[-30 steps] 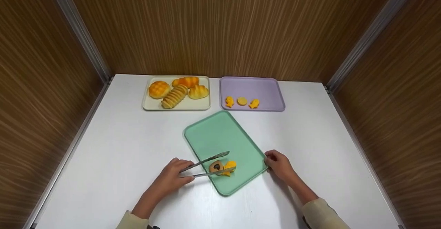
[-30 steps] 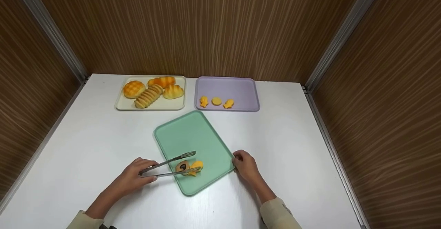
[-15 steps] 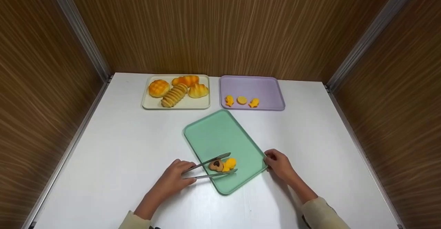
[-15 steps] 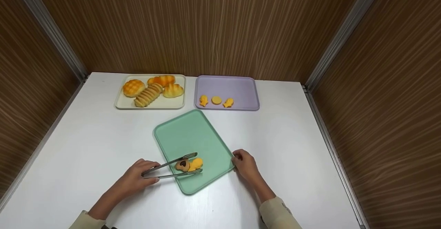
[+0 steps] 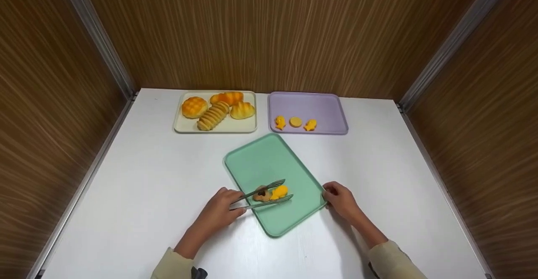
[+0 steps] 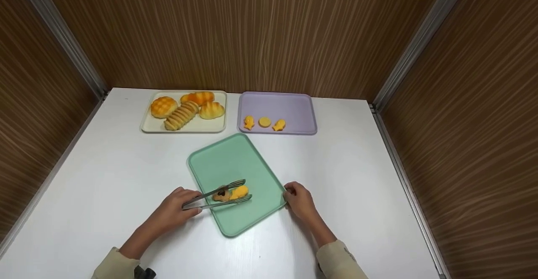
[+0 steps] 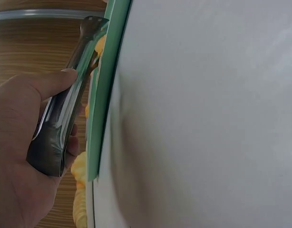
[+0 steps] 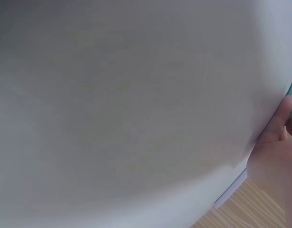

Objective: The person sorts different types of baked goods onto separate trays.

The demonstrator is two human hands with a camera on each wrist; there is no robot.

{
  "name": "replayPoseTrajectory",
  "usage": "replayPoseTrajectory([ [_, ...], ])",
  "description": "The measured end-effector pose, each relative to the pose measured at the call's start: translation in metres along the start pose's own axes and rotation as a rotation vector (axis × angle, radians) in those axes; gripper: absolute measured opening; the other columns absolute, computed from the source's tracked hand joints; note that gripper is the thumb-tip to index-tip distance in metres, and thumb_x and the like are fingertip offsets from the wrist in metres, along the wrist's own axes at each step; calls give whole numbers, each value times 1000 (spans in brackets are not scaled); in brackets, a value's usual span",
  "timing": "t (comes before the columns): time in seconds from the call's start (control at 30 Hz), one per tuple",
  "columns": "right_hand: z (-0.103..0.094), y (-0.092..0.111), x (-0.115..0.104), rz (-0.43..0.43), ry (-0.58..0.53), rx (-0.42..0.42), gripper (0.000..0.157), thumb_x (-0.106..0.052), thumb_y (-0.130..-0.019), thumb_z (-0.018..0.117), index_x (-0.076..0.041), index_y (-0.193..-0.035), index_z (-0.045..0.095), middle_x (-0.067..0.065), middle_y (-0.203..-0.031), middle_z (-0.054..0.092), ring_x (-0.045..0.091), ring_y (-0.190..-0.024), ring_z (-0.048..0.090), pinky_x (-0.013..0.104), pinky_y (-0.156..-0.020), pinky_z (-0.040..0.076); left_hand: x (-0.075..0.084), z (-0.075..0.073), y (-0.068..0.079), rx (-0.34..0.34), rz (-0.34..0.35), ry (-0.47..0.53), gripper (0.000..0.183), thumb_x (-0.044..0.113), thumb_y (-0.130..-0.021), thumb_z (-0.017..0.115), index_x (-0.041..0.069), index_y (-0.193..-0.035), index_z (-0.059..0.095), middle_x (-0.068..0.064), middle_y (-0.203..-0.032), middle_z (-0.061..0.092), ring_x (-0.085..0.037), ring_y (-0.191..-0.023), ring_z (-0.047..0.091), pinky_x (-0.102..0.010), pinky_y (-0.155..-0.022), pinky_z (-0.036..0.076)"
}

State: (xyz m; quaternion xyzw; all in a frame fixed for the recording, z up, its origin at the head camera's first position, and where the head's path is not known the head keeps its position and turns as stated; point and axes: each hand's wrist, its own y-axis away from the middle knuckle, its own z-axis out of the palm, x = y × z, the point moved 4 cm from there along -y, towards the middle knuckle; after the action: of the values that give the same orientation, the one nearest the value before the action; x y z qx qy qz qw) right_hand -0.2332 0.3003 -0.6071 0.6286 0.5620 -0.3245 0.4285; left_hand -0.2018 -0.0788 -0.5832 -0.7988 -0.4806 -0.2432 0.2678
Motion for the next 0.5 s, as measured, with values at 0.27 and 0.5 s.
replayPoseTrajectory([
  [0.27,1,1,-1,17,-3,7,21,-4,-100,59,3,-119,62,12,-93,61,18,-73,59,27,-62,52,0,3,-1,16,2,15,28,22,-91,76,14,-117,74,1,-110,73,-11,-93,51,-29,-77,48],
  [0.5,0,-1,3,37,24,13,22,-4,-100,58,4,-120,62,12,-97,61,18,-76,60,27,-64,53,-4,1,3,42,0,-5,30,22,-90,77,13,-118,73,1,-107,73,-11,-90,52,-29,-75,48],
])
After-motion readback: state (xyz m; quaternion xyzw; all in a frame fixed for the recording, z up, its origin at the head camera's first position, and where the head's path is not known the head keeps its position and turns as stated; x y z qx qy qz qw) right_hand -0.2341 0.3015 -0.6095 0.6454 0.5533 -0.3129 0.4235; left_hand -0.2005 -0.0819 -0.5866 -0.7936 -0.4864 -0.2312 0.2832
